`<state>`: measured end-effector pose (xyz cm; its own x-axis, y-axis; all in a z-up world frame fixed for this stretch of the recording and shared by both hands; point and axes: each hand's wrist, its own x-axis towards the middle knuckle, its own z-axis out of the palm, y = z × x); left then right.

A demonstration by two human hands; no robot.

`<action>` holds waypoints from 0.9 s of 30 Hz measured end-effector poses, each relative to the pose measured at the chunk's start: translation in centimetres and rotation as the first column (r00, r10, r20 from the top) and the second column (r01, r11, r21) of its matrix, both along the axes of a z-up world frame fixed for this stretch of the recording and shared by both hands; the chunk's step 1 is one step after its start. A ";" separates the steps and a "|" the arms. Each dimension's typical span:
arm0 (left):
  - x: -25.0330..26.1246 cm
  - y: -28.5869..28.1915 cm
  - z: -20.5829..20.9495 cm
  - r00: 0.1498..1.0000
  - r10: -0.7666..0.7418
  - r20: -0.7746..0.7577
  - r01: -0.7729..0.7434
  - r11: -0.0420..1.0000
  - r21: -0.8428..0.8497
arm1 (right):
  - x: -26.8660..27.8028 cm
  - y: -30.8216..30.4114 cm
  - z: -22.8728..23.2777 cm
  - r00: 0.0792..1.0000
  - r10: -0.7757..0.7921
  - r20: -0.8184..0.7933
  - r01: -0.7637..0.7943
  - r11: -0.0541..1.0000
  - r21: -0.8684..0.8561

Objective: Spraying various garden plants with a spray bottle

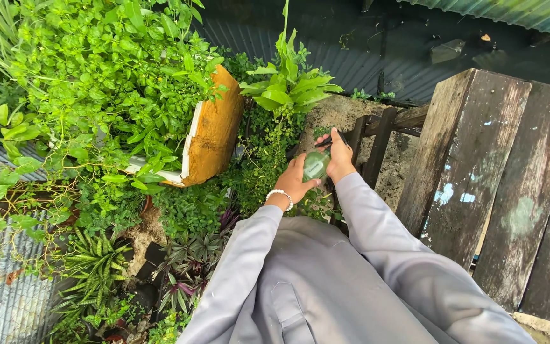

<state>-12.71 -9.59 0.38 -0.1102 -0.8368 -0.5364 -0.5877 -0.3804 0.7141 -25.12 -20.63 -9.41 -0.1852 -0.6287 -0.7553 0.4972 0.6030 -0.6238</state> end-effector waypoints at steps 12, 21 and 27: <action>0.6 1.3 -1.0 0.997 0.070 0.033 -0.072 0.994 0.080 | 1.7 0.1 -2.6 0.979 0.195 0.065 -0.202 0.973 0.111; 1.4 4.2 -3.7 0.999 -0.054 0.006 0.050 0.957 0.286 | 2.1 5.0 -10.2 0.978 0.201 -0.061 -0.180 0.953 0.242; 1.2 5.1 -2.1 0.998 -0.068 -0.011 0.068 0.952 0.300 | 1.5 6.4 -6.9 0.945 0.322 -0.054 -0.306 0.931 0.200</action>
